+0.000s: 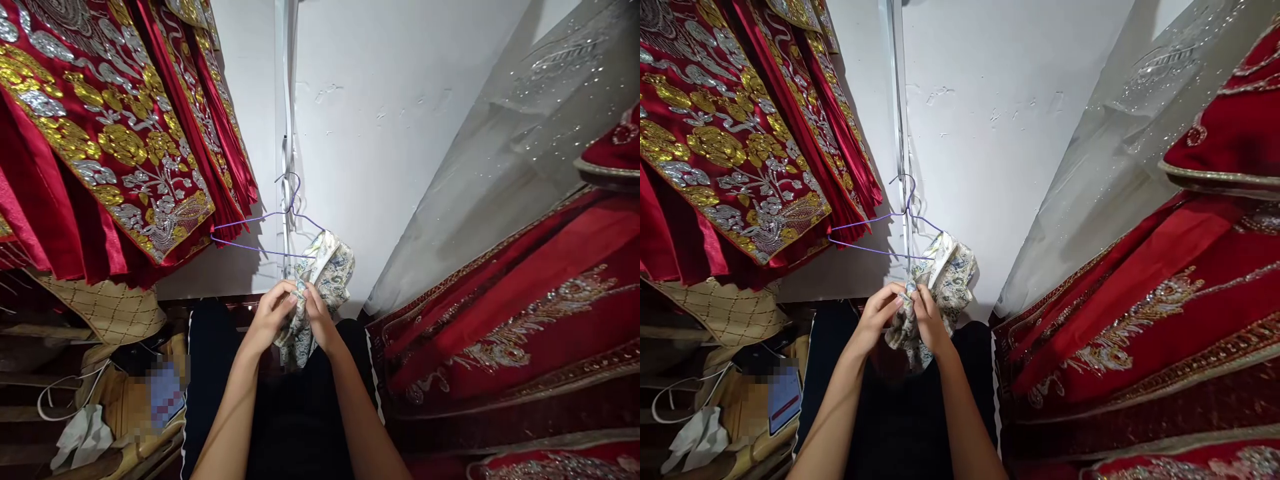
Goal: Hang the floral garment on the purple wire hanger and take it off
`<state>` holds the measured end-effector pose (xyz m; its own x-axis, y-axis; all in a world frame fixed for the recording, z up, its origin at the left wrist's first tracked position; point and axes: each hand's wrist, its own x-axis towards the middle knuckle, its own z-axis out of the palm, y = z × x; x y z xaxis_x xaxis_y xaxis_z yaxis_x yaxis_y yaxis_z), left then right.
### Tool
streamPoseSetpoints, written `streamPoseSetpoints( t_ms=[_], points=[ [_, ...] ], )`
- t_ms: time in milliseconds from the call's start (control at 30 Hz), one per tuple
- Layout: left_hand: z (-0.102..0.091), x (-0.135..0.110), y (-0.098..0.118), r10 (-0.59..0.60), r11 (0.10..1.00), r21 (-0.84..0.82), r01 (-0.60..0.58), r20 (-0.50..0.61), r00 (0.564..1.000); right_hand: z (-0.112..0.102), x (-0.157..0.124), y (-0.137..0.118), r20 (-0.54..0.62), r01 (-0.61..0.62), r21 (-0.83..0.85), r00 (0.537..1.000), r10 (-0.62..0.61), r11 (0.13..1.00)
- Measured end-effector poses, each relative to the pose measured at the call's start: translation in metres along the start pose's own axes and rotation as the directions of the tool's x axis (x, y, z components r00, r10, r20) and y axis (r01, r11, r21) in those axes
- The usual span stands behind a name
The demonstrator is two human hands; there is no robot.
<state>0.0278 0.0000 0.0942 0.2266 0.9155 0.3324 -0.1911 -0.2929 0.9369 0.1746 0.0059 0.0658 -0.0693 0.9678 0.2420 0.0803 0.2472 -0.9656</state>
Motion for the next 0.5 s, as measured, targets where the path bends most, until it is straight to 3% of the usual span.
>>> streamPoseSetpoints(
  t_ms=[100,167,300,400,500],
  points=[
    [0.009,0.007,-0.003,0.111,0.994,0.012,-0.110,-0.033,0.993,-0.001,-0.009,-0.002,0.175,-0.192,0.163,0.971,0.163,0.968],
    [0.010,0.015,-0.015,0.120,0.993,0.005,-0.120,-0.011,0.993,-0.006,-0.014,-0.005,0.281,-0.247,0.168,0.940,0.194,0.954],
    [0.009,0.041,-0.044,0.025,0.987,0.148,-0.056,0.200,0.979,-0.022,-0.019,-0.017,0.290,-0.078,-0.052,0.953,0.090,0.996],
    [0.012,0.063,-0.060,0.045,0.940,0.306,-0.153,0.335,0.941,-0.036,-0.022,-0.028,0.345,-0.060,-0.207,0.929,0.130,0.977],
    [0.014,0.077,-0.074,0.024,0.869,0.442,-0.223,0.413,0.911,-0.050,-0.023,-0.034,0.383,-0.063,-0.216,0.912,0.144,0.974]
  ],
)
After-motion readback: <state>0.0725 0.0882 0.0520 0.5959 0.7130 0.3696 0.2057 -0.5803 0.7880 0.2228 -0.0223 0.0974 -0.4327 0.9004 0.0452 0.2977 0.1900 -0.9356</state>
